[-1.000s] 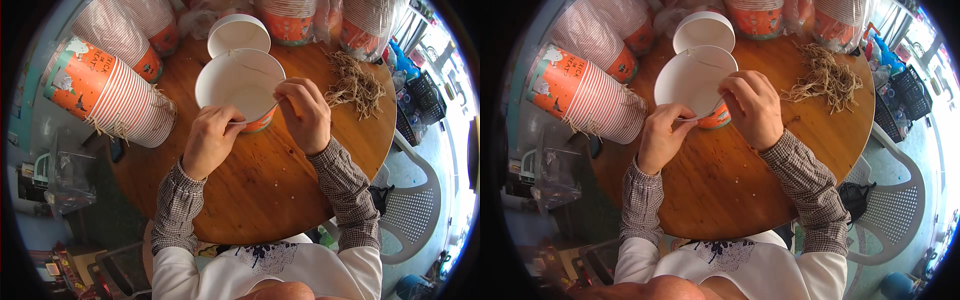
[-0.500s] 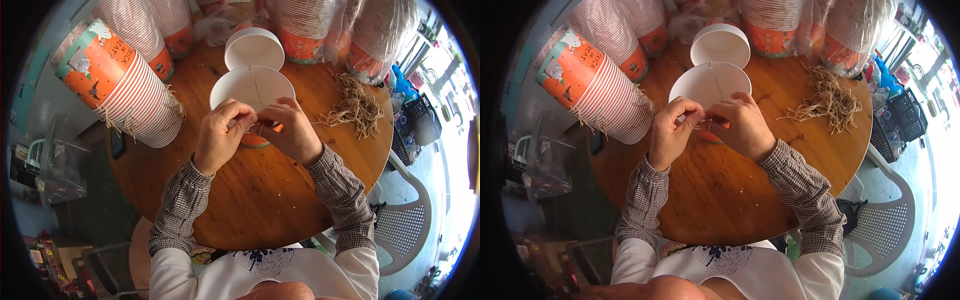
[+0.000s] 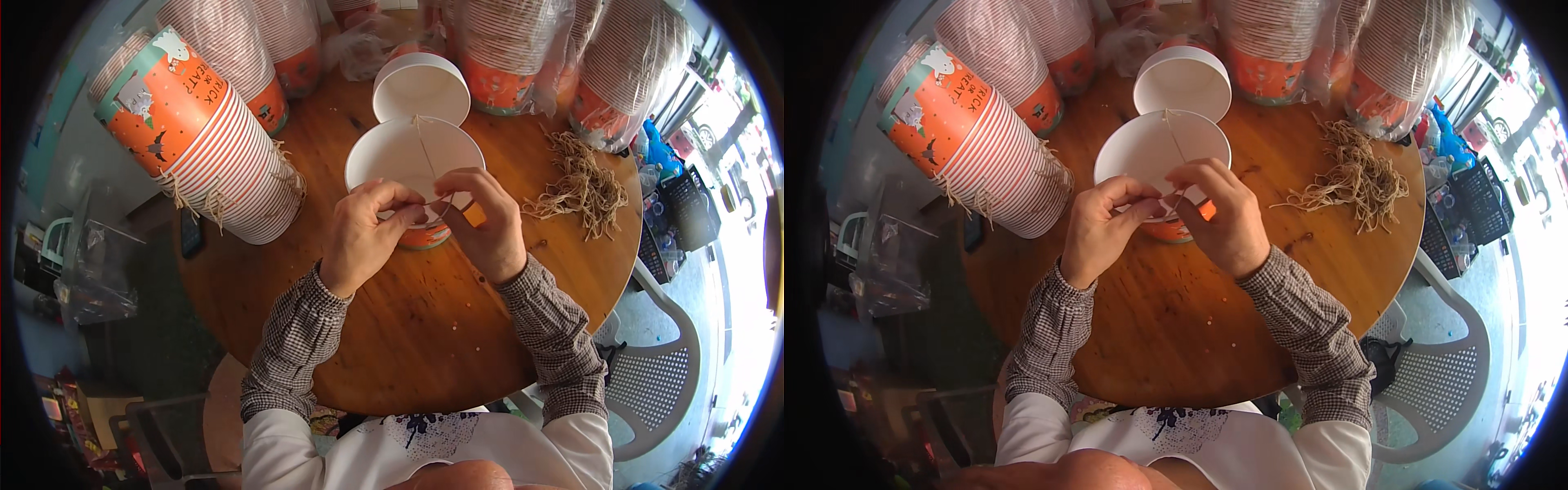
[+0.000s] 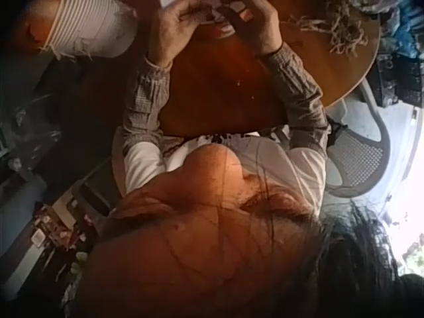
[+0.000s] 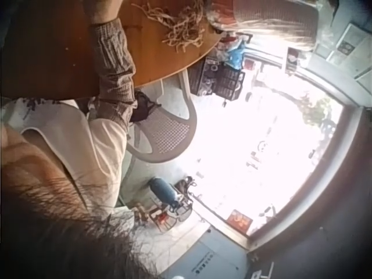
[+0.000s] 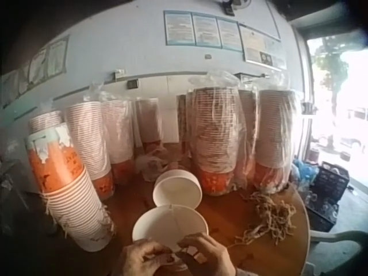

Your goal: Attaching twine handles to decorative paper buckets.

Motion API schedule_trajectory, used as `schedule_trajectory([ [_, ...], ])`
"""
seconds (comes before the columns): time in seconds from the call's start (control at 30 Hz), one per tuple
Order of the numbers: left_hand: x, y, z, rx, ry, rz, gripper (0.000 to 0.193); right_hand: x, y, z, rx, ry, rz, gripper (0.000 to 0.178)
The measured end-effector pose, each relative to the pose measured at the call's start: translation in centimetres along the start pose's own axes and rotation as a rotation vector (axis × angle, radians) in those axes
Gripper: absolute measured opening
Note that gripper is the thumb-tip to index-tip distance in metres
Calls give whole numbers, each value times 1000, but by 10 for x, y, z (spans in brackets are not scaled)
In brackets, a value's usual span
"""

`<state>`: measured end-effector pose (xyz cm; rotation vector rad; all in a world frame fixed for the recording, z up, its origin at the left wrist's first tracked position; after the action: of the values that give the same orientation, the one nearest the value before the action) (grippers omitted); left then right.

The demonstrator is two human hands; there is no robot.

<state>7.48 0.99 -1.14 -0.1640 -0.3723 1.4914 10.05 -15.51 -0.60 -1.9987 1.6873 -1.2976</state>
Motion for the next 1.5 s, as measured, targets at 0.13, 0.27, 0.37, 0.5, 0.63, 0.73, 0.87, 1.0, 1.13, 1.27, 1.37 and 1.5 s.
schedule_trajectory([
  [0.13,3,0,2,80,-11,34,12,8,4,4,163,67,34,21],
  [0.27,1,0,5,-37,-149,27,13,6,7,-4,283,110,48,15],
  [0.37,-3,1,12,-159,-273,-66,11,5,7,-4,261,78,42,15],
  [0.5,-8,4,12,-83,-183,-141,11,5,5,2,197,9,0,16],
  [0.63,-10,3,17,-154,-284,-220,12,9,2,2,113,-35,47,15],
  [0.73,-7,4,9,-91,-127,-139,13,23,-3,6,65,-54,162,15],
  [0.87,-5,4,9,-28,5,-86,15,26,-4,8,115,-55,-59,20],
  [1.0,-7,2,13,-2,6,-96,16,20,-2,14,154,59,-81,20],
  [1.13,-7,2,15,-24,-22,-102,15,17,-1,14,162,33,-80,14],
  [1.27,-7,3,13,-17,9,-94,13,15,1,15,13,-75,-70,6],
  [1.37,-2,2,10,-39,-122,-84,10,15,3,22,-115,-254,8,1],
  [1.5,6,1,14,-55,-177,-53,10,20,2,16,-50,-196,29,2],
])
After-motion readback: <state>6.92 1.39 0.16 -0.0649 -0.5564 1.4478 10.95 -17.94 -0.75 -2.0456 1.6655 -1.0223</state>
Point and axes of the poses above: each hand's wrist, its own y-axis away from the middle knuckle, its own x-axis out of the back of the hand, z = x × y, the point moved 4 cm from there along -y, towards the middle knuckle, and after that the axes turned 10 degrees about y, right-handed, at the moved point
